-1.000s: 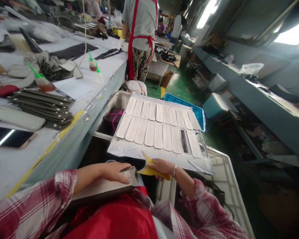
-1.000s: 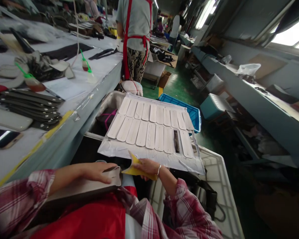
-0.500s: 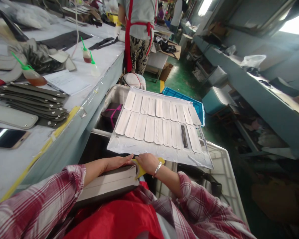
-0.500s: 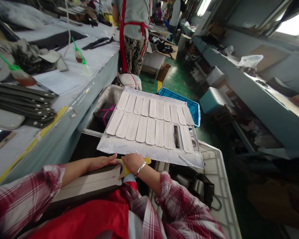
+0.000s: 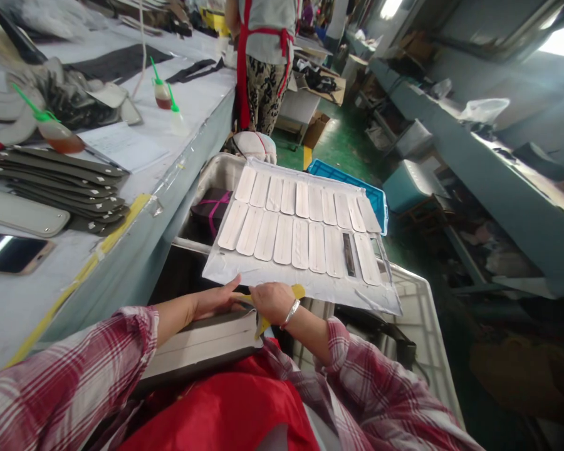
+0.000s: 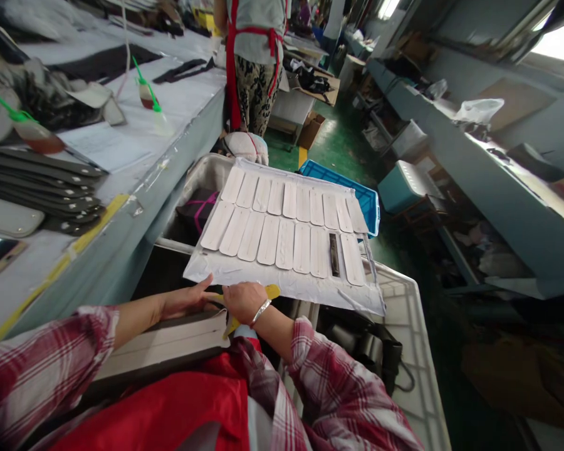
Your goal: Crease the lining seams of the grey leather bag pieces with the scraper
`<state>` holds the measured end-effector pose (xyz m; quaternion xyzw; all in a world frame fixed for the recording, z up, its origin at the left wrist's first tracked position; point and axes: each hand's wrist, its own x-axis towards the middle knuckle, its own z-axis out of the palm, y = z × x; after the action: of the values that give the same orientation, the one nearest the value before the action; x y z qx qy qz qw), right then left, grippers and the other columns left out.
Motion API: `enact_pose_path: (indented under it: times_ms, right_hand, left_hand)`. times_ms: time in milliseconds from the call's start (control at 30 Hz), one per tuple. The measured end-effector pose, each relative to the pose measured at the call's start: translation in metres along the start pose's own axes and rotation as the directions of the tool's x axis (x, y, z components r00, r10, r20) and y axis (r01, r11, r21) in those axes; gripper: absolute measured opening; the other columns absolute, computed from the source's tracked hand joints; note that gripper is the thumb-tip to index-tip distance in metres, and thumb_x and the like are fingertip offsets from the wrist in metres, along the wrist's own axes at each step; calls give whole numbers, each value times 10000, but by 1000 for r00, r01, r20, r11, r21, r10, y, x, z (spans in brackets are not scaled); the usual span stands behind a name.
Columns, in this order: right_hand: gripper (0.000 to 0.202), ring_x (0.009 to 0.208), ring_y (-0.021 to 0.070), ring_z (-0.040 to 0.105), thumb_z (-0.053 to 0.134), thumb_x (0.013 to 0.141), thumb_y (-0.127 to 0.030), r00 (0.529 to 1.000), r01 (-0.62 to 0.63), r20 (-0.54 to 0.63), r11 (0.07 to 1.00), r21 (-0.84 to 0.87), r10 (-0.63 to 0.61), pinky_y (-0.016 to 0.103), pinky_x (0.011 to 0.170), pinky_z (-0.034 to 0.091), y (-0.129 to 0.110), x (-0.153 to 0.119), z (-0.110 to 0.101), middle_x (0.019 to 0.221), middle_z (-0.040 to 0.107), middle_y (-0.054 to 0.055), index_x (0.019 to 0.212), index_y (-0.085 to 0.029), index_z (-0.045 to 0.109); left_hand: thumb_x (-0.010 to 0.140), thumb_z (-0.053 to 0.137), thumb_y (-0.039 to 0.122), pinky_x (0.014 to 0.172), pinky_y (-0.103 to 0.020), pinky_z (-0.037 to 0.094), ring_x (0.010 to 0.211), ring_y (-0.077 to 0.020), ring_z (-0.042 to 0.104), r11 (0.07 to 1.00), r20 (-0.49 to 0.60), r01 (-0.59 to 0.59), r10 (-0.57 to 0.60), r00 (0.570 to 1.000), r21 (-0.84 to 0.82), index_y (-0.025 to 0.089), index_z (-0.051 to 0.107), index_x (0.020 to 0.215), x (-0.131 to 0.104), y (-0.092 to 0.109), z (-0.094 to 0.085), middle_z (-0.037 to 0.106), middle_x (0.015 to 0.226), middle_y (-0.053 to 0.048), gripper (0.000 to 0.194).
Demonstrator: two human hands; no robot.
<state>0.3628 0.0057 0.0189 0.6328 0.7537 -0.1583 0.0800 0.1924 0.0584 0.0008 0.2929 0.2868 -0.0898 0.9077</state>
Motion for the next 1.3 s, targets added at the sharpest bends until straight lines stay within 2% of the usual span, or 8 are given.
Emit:
enact_pose_path:
  times_ms: [67,133,200,267,433,700,867,1300]
  right_hand:
    - [520,715,216,629,217,934,-425,1000,13,-17,1000,10,-13,301,633,434,-1,1,0,769,672,101,773,-177,645]
    - [518,706,212,629,215,935,-416,999,41,-30,999,13,-41,296,630,432,-1,2,0,765,672,93,761,-178,641]
    - [471,702,212,628,253,928,-401,996,84,-33,996,4,-84,293,624,428,-1,4,1,768,672,83,763,-179,634]
    - [442,705,210,626,270,924,-381,993,115,-26,993,-3,-115,291,622,425,-1,6,1,781,674,79,772,-181,634]
    - [485,730,193,619,239,931,-398,989,149,9,989,17,-149,277,633,416,-1,8,0,804,680,74,786,-180,646]
    - [501,698,158,615,239,935,-411,976,216,-7,976,9,-216,248,577,366,-2,7,0,776,681,53,762,-175,645]
    - [491,679,150,609,246,936,-401,959,283,-22,959,-17,-284,257,540,315,-1,9,0,769,685,28,730,-189,638]
    - [487,701,141,597,224,945,-385,934,356,-14,934,-19,-356,267,535,265,-1,13,3,783,678,31,743,-174,613]
  left_hand:
    - [725,224,783,781,-303,434,826,-210,614,998,-57,31,-28,998,50,133,629,1022,0,0,1,680,920,-93,821]
    - [718,265,779,767,-306,440,829,-228,611,986,-196,78,-48,979,146,120,657,970,1,-1,1,686,888,-95,807]
    - [711,329,764,766,-305,439,845,-241,602,955,-322,108,-14,947,275,127,674,939,1,-2,-1,688,878,-85,760]
    - [715,375,740,779,-303,429,865,-246,588,894,-354,123,41,934,430,141,688,910,0,-2,-4,685,882,-66,704]
    - [767,321,701,816,-303,397,897,-253,555,669,-278,122,132,951,733,160,700,871,-3,0,-9,675,864,-43,668]
    - [870,259,569,889,-272,346,961,-220,547,453,-5,-92,208,978,887,199,616,1105,-5,-2,-15,635,1092,-46,565]
    - [899,234,515,911,-250,336,1025,-215,542,457,50,-140,203,978,879,194,578,1171,-4,-4,-18,601,1164,-66,544]
    - [848,385,517,910,-253,347,1011,-230,570,603,-73,-86,235,969,793,257,654,1054,-7,-11,-18,652,1082,-19,428]
